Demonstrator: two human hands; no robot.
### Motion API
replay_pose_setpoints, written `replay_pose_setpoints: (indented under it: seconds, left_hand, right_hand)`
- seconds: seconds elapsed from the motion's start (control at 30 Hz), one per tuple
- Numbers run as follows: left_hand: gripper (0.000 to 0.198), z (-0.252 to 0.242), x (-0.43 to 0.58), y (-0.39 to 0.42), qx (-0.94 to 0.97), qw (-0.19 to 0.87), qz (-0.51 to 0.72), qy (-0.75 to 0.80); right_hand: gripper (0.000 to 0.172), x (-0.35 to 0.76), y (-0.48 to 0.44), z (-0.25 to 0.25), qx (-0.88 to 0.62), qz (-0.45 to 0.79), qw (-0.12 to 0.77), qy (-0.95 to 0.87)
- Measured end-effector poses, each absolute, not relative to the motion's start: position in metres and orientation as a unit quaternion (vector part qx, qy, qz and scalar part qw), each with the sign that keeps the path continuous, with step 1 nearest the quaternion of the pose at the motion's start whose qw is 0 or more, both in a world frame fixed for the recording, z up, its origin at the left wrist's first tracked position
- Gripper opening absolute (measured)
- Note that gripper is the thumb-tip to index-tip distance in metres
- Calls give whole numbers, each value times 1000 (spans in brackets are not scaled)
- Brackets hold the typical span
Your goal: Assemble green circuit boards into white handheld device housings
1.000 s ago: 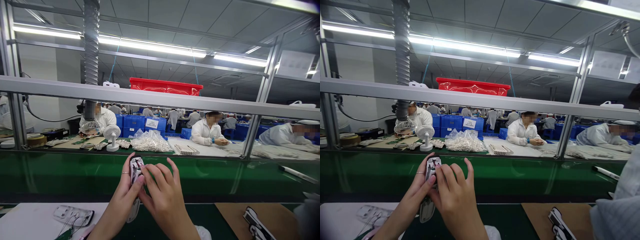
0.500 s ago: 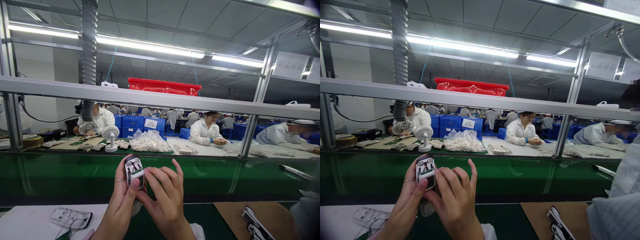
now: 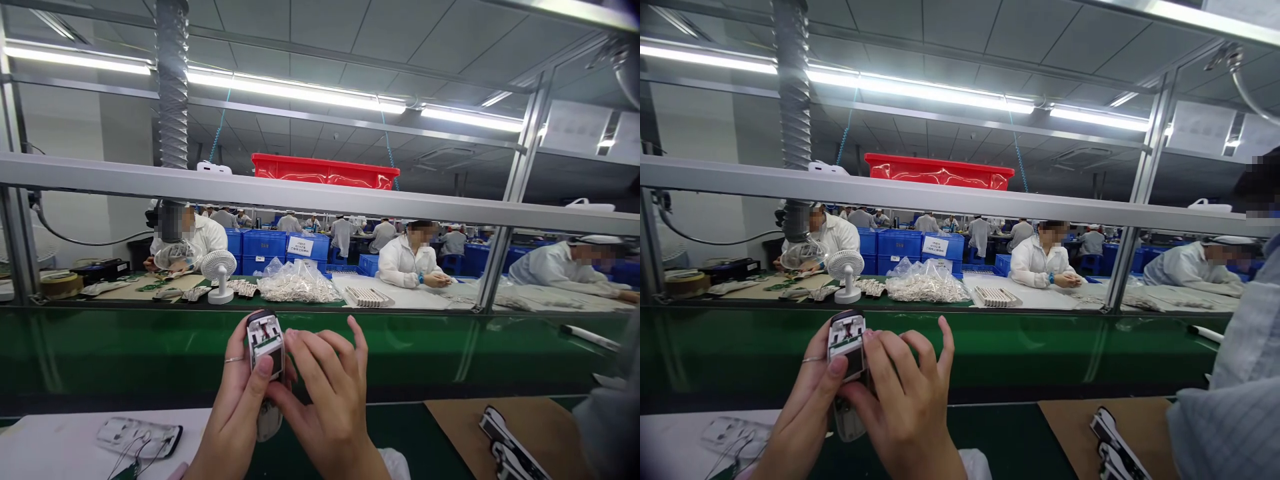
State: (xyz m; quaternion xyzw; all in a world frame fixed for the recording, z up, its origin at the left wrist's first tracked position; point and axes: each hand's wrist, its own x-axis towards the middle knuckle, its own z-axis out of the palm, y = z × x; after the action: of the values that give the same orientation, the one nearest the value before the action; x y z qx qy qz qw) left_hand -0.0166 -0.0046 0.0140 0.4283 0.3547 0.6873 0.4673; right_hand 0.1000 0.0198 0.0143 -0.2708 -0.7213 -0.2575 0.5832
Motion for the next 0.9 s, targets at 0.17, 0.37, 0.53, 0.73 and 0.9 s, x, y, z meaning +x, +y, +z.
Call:
replay_pose_setpoints:
  seconds: [0.17, 0.37, 0.53, 0.73, 0.9]
  left_hand:
    - [62, 18, -15, -6, 416, 464, 677, 392]
    - [65, 17, -20, -3, 431, 460, 651, 423]
    - [62, 17, -28, 8, 432, 554, 586, 404]
    - [55, 19, -27, 11, 424, 593, 565, 386]
    - [51, 16, -26, 14, 413, 598, 576, 373]
  right_hand:
    - [26, 100, 20, 17, -277, -261, 570, -728]
    - [31, 105, 21, 18, -268, -246, 558, -746]
    - [35, 111, 29, 15, -304, -206, 480, -797]
    - [32, 113, 36, 12, -334, -152, 418, -831]
    - [30, 113, 39, 11, -329, -145, 409, -839]
